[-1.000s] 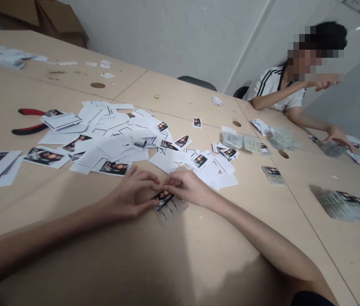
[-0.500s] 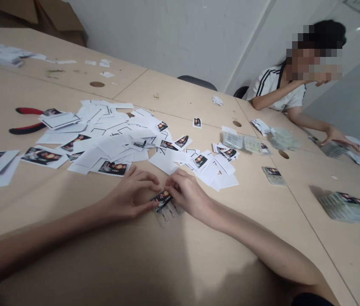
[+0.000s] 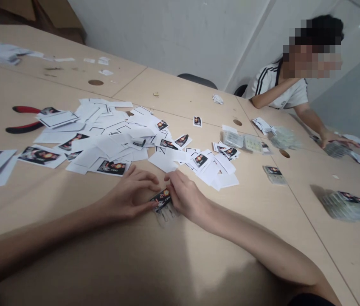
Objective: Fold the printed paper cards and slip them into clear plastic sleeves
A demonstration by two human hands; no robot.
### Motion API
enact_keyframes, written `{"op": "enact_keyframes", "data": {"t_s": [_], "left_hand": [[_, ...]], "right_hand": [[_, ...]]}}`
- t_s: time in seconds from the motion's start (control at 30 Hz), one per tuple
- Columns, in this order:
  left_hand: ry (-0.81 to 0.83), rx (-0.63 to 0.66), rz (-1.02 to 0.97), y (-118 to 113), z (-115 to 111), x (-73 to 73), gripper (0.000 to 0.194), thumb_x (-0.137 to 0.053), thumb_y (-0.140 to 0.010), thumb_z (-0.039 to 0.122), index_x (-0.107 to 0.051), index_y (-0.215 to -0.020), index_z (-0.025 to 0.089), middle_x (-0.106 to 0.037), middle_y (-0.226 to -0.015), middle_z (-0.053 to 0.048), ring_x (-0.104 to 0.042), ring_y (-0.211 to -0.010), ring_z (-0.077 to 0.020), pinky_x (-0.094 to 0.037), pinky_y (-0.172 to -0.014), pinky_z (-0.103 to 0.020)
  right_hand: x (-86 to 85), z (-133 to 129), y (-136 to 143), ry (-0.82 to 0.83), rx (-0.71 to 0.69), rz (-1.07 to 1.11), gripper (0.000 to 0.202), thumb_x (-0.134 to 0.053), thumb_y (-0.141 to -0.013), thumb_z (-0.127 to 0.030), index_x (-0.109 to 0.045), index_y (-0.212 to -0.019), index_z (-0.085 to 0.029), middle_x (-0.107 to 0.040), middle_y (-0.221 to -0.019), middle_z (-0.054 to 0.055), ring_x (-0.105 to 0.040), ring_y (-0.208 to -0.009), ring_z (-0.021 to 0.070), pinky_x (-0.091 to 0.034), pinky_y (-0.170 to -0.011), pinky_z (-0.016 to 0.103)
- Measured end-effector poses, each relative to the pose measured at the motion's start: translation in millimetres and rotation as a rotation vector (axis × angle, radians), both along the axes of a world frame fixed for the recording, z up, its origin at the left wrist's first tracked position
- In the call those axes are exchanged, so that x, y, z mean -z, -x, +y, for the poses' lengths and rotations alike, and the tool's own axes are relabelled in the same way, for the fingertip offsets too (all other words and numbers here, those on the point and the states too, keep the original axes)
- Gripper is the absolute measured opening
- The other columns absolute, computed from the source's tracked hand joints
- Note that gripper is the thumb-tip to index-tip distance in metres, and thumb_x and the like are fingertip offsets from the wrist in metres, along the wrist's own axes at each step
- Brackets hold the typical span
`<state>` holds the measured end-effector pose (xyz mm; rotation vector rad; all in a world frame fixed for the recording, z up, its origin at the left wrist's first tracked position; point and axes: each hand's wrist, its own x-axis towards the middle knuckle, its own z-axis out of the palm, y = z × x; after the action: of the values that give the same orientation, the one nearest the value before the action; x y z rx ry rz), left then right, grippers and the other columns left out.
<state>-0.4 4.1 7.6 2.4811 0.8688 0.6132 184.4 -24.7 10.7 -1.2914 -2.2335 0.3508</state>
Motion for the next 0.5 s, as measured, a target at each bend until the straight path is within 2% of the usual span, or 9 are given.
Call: {"op": "enact_keyframes", "data": {"t_s": [0.23,0.5], "left_hand": [[-0.007,0.001,-0.009,0.2,0.0,1.0,0.023,-0.054,-0.071,0.038,-0.055,-0.084,0.020,-0.055,-0.094,-0.002,-0.050,-0.090,-0.0176,-0.015,-0.091,-0.040],[-0.017,0.020,-0.007,1.1,0.7,0.2,0.023,-0.055,-0.071,0.038,-0.056,-0.085,0.020,-0.056,-0.093,-0.002,-0.049,-0.088,-0.0174,-0.022,-0.086,-0.038]], "right_hand": [[-0.4,0.1,1.4,-0.013,0.014,-0.050,0.015,-0.035,-0.079,-0.013,-0.044,-0.090,-0.017,-0.052,-0.078,0.005,-0.050,-0.067,0.0134,-0.040,-0.057,0.024],[-1.0,0.2,1.8,0.019,0.026,-0.058,0.015,-0.034,-0.079,-0.015,-0.043,-0.090,-0.019,-0.052,-0.079,0.005,-0.051,-0.068,0.0149,-0.041,-0.059,0.026]]}}
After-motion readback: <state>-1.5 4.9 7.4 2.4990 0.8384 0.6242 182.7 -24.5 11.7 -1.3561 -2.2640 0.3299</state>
